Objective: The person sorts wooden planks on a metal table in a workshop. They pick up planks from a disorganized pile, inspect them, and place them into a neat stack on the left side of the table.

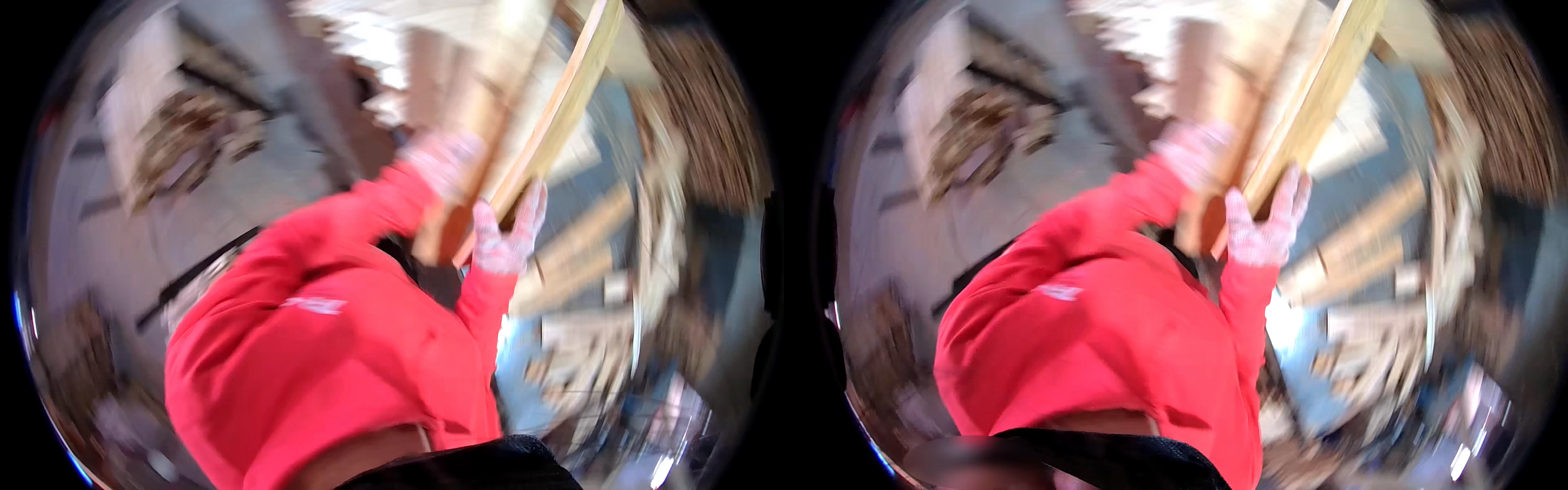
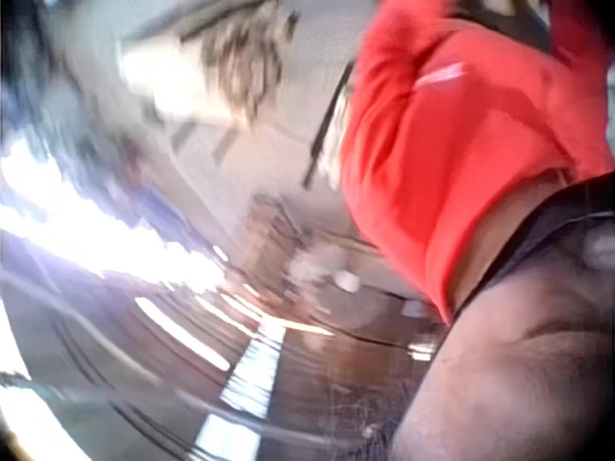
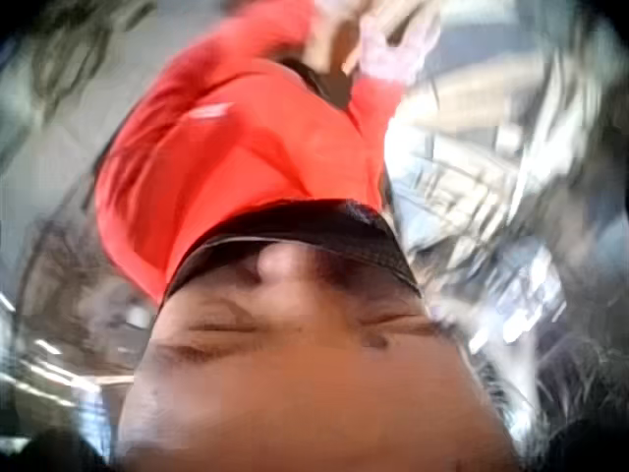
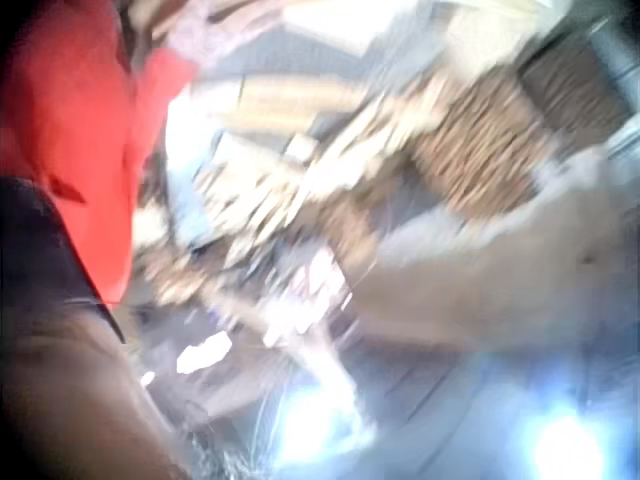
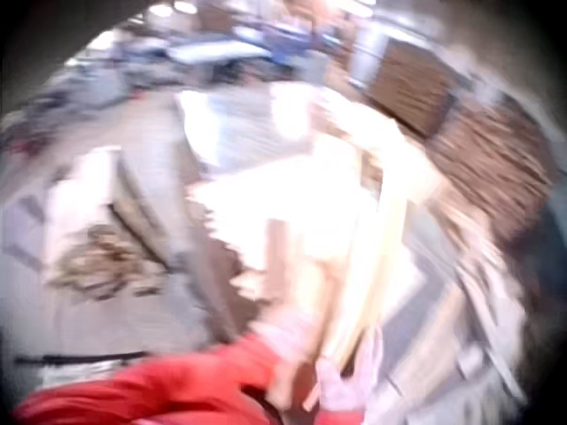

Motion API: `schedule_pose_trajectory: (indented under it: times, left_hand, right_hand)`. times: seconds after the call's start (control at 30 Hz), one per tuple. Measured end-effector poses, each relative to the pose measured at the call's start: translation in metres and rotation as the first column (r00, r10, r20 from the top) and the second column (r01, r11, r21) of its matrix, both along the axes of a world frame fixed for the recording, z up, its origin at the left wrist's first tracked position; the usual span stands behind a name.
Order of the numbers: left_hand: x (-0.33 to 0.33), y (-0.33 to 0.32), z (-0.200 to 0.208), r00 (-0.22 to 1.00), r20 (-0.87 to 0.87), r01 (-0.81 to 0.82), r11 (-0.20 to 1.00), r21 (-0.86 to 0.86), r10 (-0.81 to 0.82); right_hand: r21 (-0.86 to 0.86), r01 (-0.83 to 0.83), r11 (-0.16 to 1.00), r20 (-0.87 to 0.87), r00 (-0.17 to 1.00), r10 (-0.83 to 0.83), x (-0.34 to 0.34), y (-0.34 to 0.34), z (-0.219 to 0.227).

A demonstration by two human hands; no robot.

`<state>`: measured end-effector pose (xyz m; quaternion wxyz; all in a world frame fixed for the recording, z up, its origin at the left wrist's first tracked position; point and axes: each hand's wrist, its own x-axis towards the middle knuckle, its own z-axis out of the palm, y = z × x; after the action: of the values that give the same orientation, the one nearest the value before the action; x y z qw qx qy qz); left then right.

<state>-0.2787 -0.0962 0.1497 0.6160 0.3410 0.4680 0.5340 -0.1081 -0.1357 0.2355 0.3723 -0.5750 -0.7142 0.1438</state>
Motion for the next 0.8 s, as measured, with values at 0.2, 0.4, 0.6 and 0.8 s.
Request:
schedule_pose_trajectory:
  times: [0.2, 0.4, 0.6, 0.8]
  left_hand:
    - [-0.047, -0.032, 0.066, 0.958, 0.084, -0.273, 0.962, -0.017, 0.273]
    - [-0.281, -0.08, 0.078, 0.79, 0.243, -0.585, 0.811, 0.023, 0.563]
    - [-0.633, -0.146, 0.066, 0.161, -0.91, -0.924, 0.383, -0.003, 0.382]
    - [-0.794, -0.128, -0.047, 0.291, -0.951, -0.91, 0.276, -0.31, -0.107]
  right_hand:
    - [0.133, -0.523, 0.842, 0.03, 0.851, 0.524, -0.089, 0.003, -0.018]
    - [0.11, -0.657, 0.746, -0.348, 0.677, 0.648, -0.215, 0.028, -0.021]
    - [-0.089, -0.756, 0.649, -0.189, 0.653, 0.734, -0.325, 0.048, -0.051]
    - [-0.313, -0.754, 0.578, -0.21, 0.648, 0.732, -0.408, 0.032, -0.062]
